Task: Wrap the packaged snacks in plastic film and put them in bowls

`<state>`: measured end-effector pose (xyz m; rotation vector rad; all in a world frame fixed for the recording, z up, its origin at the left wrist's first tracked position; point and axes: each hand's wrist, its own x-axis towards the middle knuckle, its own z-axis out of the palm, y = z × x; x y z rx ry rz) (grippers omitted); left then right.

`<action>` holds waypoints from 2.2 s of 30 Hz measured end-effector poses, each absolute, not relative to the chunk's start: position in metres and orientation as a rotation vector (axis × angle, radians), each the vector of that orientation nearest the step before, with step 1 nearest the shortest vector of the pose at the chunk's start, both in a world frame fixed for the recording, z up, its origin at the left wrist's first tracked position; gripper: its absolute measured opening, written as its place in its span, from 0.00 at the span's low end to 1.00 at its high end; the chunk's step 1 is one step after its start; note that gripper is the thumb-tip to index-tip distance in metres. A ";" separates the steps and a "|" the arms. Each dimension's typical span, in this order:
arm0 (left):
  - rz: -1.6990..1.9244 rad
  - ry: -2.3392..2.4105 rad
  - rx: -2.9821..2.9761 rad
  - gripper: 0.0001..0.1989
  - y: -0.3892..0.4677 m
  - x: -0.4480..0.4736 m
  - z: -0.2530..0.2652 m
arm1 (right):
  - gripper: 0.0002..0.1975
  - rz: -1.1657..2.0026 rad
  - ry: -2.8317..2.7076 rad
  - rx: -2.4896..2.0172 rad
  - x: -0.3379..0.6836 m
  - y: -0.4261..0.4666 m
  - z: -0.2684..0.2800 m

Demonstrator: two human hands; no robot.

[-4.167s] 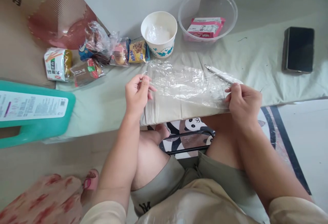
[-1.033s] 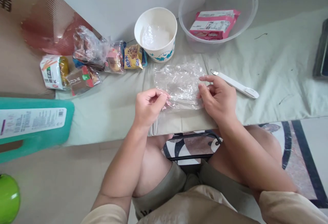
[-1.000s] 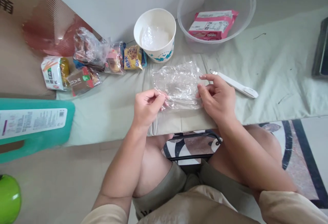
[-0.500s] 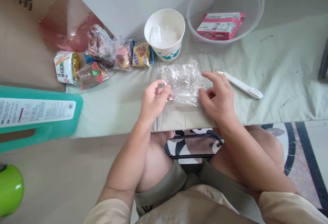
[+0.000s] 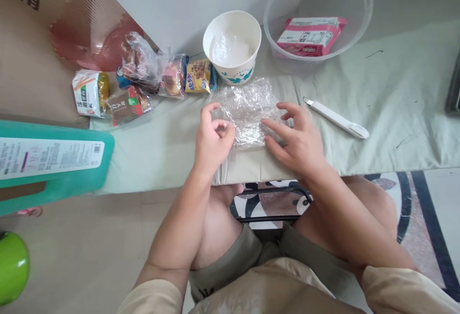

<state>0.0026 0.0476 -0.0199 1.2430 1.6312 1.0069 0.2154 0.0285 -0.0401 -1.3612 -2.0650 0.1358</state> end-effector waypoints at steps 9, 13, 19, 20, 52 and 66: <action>1.115 1.747 1.291 0.15 0.064 0.005 -0.027 | 0.18 0.076 -2.201 -1.417 0.215 0.027 -0.039; 1.119 1.763 1.260 0.10 0.065 0.003 -0.029 | 0.20 0.074 -2.210 -1.416 0.216 0.026 -0.041; 1.203 1.892 1.345 0.10 0.065 -0.005 -0.027 | 0.20 0.088 -2.212 -1.409 0.215 0.026 -0.042; 1.232 1.935 1.371 0.10 0.066 -0.006 -0.027 | 0.19 0.096 -2.212 -1.411 0.215 0.026 -0.041; 1.101 1.289 1.005 0.13 0.072 0.009 -0.015 | 0.30 0.649 -1.589 -1.332 0.243 0.040 -0.060; 1.191 1.481 1.341 0.24 0.078 0.003 -0.052 | 0.11 0.355 -2.175 -1.172 0.224 0.025 -0.039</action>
